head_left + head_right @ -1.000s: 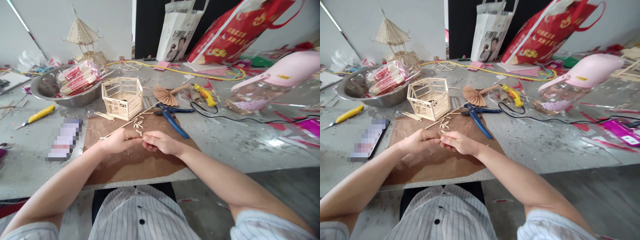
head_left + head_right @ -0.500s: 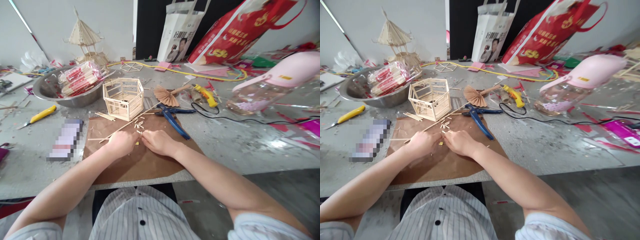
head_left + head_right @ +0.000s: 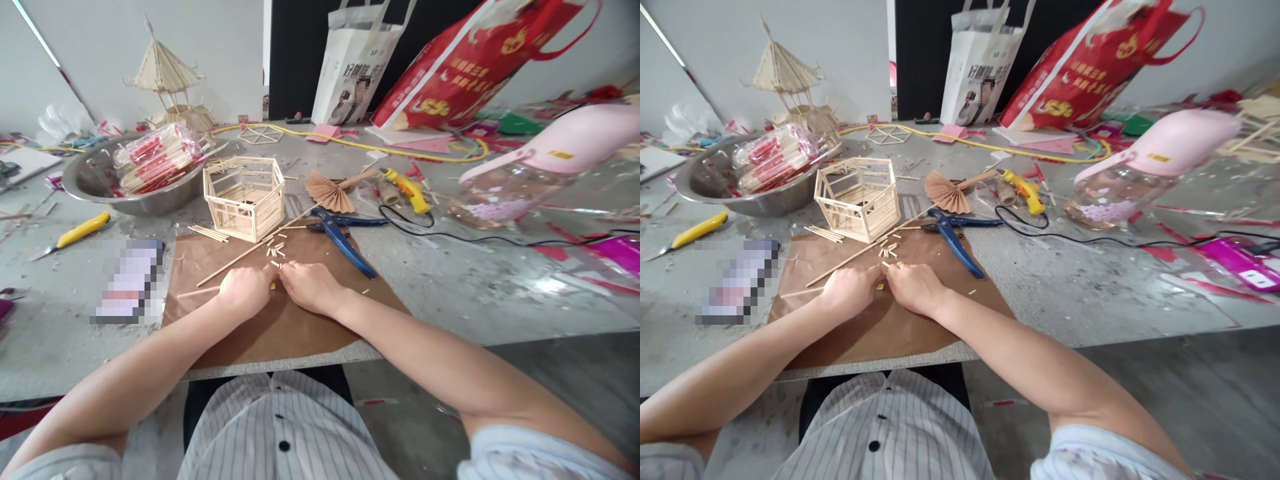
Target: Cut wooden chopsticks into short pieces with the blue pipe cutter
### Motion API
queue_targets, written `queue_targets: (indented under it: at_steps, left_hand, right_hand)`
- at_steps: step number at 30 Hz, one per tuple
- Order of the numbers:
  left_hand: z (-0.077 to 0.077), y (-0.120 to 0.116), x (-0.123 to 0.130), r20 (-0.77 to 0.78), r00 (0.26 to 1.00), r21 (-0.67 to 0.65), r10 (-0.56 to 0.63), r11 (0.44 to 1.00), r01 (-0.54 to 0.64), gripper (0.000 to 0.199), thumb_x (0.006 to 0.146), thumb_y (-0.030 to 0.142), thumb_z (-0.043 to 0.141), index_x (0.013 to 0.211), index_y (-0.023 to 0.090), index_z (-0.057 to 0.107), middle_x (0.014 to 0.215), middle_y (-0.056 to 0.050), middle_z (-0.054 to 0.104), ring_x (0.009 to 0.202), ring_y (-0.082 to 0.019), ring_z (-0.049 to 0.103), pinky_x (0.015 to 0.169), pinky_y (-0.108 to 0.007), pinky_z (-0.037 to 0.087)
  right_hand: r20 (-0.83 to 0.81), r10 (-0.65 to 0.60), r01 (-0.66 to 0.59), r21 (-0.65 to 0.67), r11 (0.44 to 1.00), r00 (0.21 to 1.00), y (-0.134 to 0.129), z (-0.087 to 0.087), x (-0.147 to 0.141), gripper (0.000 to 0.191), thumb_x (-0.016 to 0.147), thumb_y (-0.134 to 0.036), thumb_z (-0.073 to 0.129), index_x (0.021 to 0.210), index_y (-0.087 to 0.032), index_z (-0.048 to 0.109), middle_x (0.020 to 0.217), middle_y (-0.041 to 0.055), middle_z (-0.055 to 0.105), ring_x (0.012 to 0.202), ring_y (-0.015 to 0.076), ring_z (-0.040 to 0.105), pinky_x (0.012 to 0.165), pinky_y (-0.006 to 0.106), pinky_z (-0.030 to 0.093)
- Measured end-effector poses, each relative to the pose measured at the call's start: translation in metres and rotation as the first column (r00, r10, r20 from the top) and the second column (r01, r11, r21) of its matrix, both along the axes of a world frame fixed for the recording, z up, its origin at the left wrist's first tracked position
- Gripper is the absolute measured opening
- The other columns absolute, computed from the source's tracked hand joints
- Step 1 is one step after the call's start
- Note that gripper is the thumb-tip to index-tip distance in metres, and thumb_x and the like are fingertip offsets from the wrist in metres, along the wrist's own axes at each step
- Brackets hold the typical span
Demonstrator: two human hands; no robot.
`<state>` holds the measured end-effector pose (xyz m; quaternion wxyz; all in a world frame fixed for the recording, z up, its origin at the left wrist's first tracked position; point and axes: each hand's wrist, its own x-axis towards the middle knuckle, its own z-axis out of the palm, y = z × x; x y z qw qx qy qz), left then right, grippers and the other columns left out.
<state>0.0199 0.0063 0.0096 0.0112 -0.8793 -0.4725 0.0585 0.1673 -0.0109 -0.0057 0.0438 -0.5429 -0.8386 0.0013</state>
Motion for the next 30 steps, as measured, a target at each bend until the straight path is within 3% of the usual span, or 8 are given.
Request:
queue_targets:
  at_steps: [6, 10, 13, 16, 18, 20, 25, 30]
  left_hand:
    - [0.0, 0.001, 0.004, 0.012, 0.999, -0.014, 0.048, 0.999, -0.048, 0.022, 0.076, 0.027, 0.035, 0.088, 0.02, 0.053, 0.072, -0.007, 0.061, 0.066, -0.022, 0.059, 0.056, -0.03, 0.041]
    - [0.007, 0.006, -0.003, 0.027, 1.0, -0.027, -0.011, 1.0, 0.012, 0.027, 0.08, 0.031, 0.031, 0.09, 0.022, 0.054, 0.072, -0.006, 0.062, 0.066, -0.019, 0.058, 0.057, -0.028, 0.04]
    - [0.015, 0.011, -0.013, 0.136, 0.975, -0.063, -0.178, 0.98, 0.188, 0.028, 0.081, 0.032, 0.03, 0.091, 0.024, 0.055, 0.076, -0.002, 0.062, 0.067, -0.015, 0.057, 0.058, -0.023, 0.039]
    - [0.022, 0.013, -0.019, 0.312, 0.912, -0.086, -0.267, 0.948, 0.306, 0.03, 0.083, 0.035, 0.029, 0.093, 0.025, 0.056, 0.08, 0.001, 0.063, 0.068, -0.011, 0.056, 0.06, -0.019, 0.037]
    - [0.025, 0.013, -0.02, 0.391, 0.877, -0.09, -0.278, 0.937, 0.337, 0.031, 0.083, 0.036, 0.029, 0.094, 0.024, 0.056, 0.08, 0.001, 0.063, 0.067, -0.009, 0.056, 0.06, -0.018, 0.037]
    - [0.026, 0.013, -0.019, 0.419, 0.872, -0.085, -0.252, 0.946, 0.314, 0.032, 0.083, 0.037, 0.029, 0.096, 0.024, 0.056, 0.079, 0.001, 0.063, 0.067, -0.009, 0.055, 0.06, -0.018, 0.037]
    - [0.02, 0.017, -0.02, 0.295, 0.949, 0.008, -0.111, 0.993, 0.114, 0.035, 0.083, 0.039, 0.028, 0.103, 0.025, 0.053, 0.079, -0.001, 0.062, 0.068, -0.012, 0.056, 0.058, -0.021, 0.037]
    - [0.006, 0.028, -0.024, 0.233, 0.953, 0.151, -0.193, 0.975, 0.161, 0.031, 0.082, 0.026, 0.031, 0.105, 0.026, 0.052, 0.088, -0.003, 0.059, 0.079, -0.015, 0.053, 0.064, -0.025, 0.038]
  right_hand:
    - [-0.036, -0.064, 0.064, 0.0, 0.998, 0.997, 0.002, -0.002, -0.004, 0.028, 0.084, -0.023, 0.024, 0.08, -0.015, 0.051, 0.076, 0.0096, 0.061, 0.069, 0.0209, 0.058, 0.054, 0.027, 0.035]
    - [-0.195, 0.135, -0.142, -0.023, 0.99, 0.971, 0.009, 0.0, 0.009, 0.026, 0.085, -0.024, 0.026, 0.08, -0.015, 0.05, 0.079, 0.0089, 0.059, 0.069, 0.0173, 0.055, 0.059, 0.027, 0.035]
    - [-0.443, 0.313, -0.361, -0.025, 0.932, 0.84, 0.013, 0.003, 0.019, 0.023, 0.085, -0.025, 0.028, 0.079, -0.016, 0.049, 0.078, 0.0062, 0.057, 0.071, 0.014, 0.052, 0.062, 0.024, 0.036]
    - [-0.632, 0.333, -0.442, -0.016, 0.897, 0.699, 0.014, 0.005, 0.022, 0.021, 0.086, -0.025, 0.03, 0.077, -0.016, 0.047, 0.074, 0.0039, 0.054, 0.07, 0.0116, 0.049, 0.062, 0.022, 0.036]
    - [-0.671, 0.305, -0.409, 0.003, 0.912, 0.675, 0.016, 0.005, 0.022, 0.023, 0.086, -0.026, 0.03, 0.075, -0.016, 0.047, 0.071, 0.0029, 0.053, 0.067, 0.011, 0.048, 0.062, 0.022, 0.037]
    - [-0.664, 0.263, -0.329, 0.027, 0.944, 0.7, 0.019, 0.002, 0.024, 0.025, 0.086, -0.027, 0.03, 0.074, -0.016, 0.049, 0.07, 0.0028, 0.053, 0.068, 0.0112, 0.049, 0.064, 0.023, 0.036]
    - [-0.572, 0.084, -0.072, 0.043, 0.996, 0.816, 0.032, -0.009, 0.033, 0.023, 0.082, -0.029, 0.037, 0.083, -0.016, 0.056, 0.083, 0.0048, 0.059, 0.08, 0.0147, 0.052, 0.073, 0.027, 0.037]
    - [-0.556, -0.048, 0.098, 0.061, 0.993, 0.83, 0.04, -0.018, 0.037, 0.04, 0.078, -0.026, 0.042, 0.116, -0.014, 0.044, 0.09, 0.0067, 0.059, 0.08, 0.017, 0.054, 0.072, 0.029, 0.04]
